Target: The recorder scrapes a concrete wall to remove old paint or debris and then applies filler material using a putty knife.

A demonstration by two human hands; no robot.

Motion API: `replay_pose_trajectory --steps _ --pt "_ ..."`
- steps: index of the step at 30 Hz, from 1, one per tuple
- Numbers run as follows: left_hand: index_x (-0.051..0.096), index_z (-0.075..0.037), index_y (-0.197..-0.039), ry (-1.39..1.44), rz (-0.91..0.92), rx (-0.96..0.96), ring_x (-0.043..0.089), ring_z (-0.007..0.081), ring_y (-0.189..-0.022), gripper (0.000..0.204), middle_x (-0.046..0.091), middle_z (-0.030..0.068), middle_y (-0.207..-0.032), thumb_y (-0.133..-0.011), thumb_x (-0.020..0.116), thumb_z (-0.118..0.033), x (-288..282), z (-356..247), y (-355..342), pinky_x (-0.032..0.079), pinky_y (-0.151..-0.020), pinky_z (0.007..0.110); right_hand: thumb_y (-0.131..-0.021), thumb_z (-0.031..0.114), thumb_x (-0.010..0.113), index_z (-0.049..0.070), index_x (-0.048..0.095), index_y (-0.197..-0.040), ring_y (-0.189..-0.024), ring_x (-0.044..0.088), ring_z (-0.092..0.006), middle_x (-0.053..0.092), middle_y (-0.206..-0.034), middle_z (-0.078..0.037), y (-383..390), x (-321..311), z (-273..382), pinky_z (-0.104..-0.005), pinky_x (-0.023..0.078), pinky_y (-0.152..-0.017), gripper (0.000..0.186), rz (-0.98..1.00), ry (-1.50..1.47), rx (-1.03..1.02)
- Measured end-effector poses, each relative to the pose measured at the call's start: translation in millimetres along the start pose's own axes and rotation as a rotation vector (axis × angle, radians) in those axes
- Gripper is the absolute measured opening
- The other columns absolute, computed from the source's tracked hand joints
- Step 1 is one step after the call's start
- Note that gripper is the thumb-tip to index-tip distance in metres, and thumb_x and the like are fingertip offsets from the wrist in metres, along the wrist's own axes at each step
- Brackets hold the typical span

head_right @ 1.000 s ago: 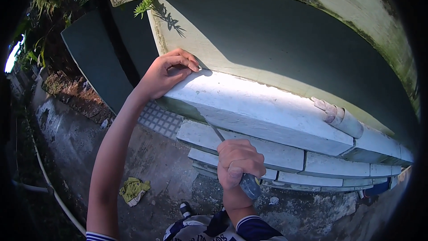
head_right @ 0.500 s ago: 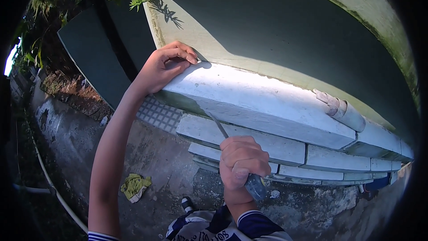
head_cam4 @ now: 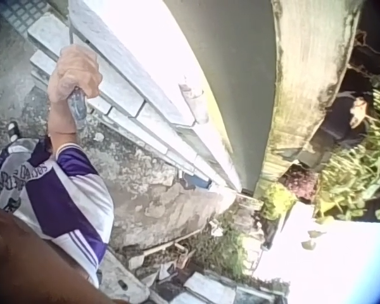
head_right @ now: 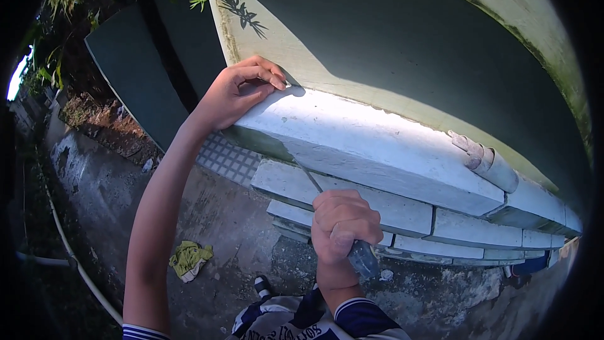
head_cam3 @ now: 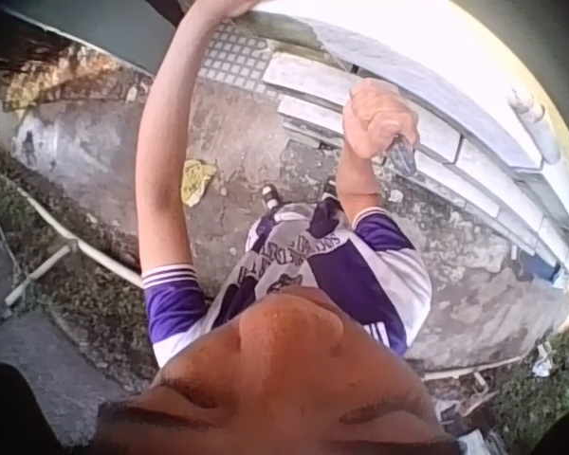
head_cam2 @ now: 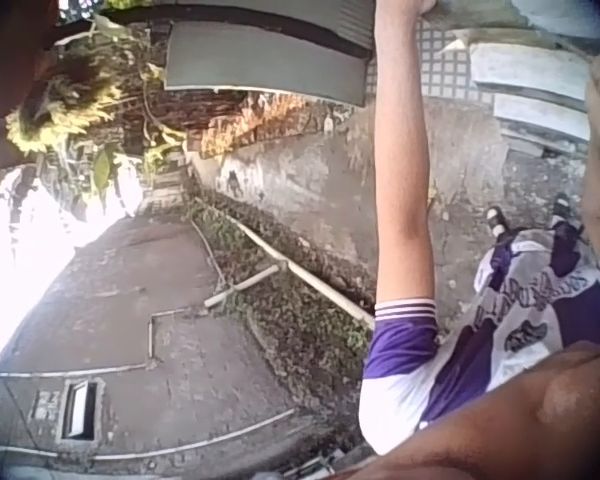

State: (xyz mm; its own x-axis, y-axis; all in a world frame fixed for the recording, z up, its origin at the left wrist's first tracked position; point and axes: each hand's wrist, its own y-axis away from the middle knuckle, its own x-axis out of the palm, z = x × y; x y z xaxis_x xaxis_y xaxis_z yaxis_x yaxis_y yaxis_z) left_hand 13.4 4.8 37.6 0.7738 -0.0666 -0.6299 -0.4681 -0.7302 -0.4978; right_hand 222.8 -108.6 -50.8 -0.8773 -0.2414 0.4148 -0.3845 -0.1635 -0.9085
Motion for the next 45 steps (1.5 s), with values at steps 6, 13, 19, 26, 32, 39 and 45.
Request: replay_pose_trajectory --steps 6,13,19,26,32,39,45 --pt "0.073 -0.006 -0.104 0.013 -0.005 -0.002 0.061 0.016 -0.113 0.019 0.062 0.0036 -0.117 -0.094 0.06 0.003 -1 3 3 0.05 -0.103 0.031 -0.101 0.033 0.061 0.009 0.042 -0.072 -0.038 0.04 -0.0132 0.044 -0.049 0.0 3 -5 16 -0.031 0.047 -0.046 0.042 0.005 0.074 0.172" --pt "0.073 -0.005 -0.104 0.004 0.0 0.007 0.061 0.0148 -0.113 0.018 0.063 0.0033 -0.116 -0.094 0.06 0.003 0 0 1 0.05 -0.103 0.031 -0.101 0.034 0.06 0.009 0.042 -0.073 -0.04 0.042 -0.0139 0.044 -0.049 -0.001 6 -5 13 -0.0319 0.049 -0.049 0.042 0.014 0.07 0.181" --pt "0.072 -0.005 -0.104 0.0 -0.012 0.005 0.062 0.0157 -0.113 0.018 0.063 0.0039 -0.116 -0.094 0.061 0.003 -1 3 1 0.049 -0.104 0.031 -0.1 0.018 0.053 0.011 0.035 -0.067 -0.034 0.029 -0.0102 0.038 -0.046 0.0 0 -1 -8 -0.0276 0.029 -0.036 0.038 0.017 0.028 0.004" --pt "0.072 -0.005 -0.101 0.042 -0.016 -0.016 0.064 0.0162 -0.108 0.019 0.065 0.0044 -0.114 -0.092 0.059 0.005 3 1 2 0.052 -0.1 0.031 -0.1 0.022 0.057 0.01 0.038 -0.068 -0.033 0.033 -0.0093 0.039 -0.046 0.001 15 5 19 -0.0244 0.033 -0.036 0.039 -0.01 0.054 0.066" --pt "0.073 -0.006 -0.102 0.099 -0.023 -0.03 0.064 0.0154 -0.107 0.02 0.065 0.0034 -0.115 -0.093 0.058 0.005 -3 4 3 0.052 -0.1 0.03 -0.101 0.023 0.057 0.01 0.038 -0.069 -0.033 0.032 -0.009 0.038 -0.046 0.001 10 6 4 -0.0262 0.031 -0.035 0.039 0.039 0.064 0.089" --pt "0.073 -0.006 -0.102 0.104 -0.009 -0.02 0.063 0.0153 -0.109 0.019 0.064 0.0037 -0.114 -0.094 0.059 0.004 -1 5 -3 0.051 -0.101 0.03 -0.1 0.021 0.057 0.01 0.039 -0.07 -0.034 0.032 -0.0102 0.038 -0.046 0.001 -2 2 -1 -0.0272 0.033 -0.036 0.037 0.059 0.076 0.139" --pt "0.073 -0.005 -0.101 0.062 -0.011 -0.025 0.063 0.0157 -0.11 0.019 0.064 0.0037 -0.115 -0.094 0.058 0.004 -4 3 -1 0.051 -0.101 0.03 -0.099 0.02 0.058 0.009 0.04 -0.071 -0.037 0.034 -0.0135 0.04 -0.048 0.0 -8 9 4 -0.0316 0.036 -0.039 0.035 0.098 0.083 0.225"
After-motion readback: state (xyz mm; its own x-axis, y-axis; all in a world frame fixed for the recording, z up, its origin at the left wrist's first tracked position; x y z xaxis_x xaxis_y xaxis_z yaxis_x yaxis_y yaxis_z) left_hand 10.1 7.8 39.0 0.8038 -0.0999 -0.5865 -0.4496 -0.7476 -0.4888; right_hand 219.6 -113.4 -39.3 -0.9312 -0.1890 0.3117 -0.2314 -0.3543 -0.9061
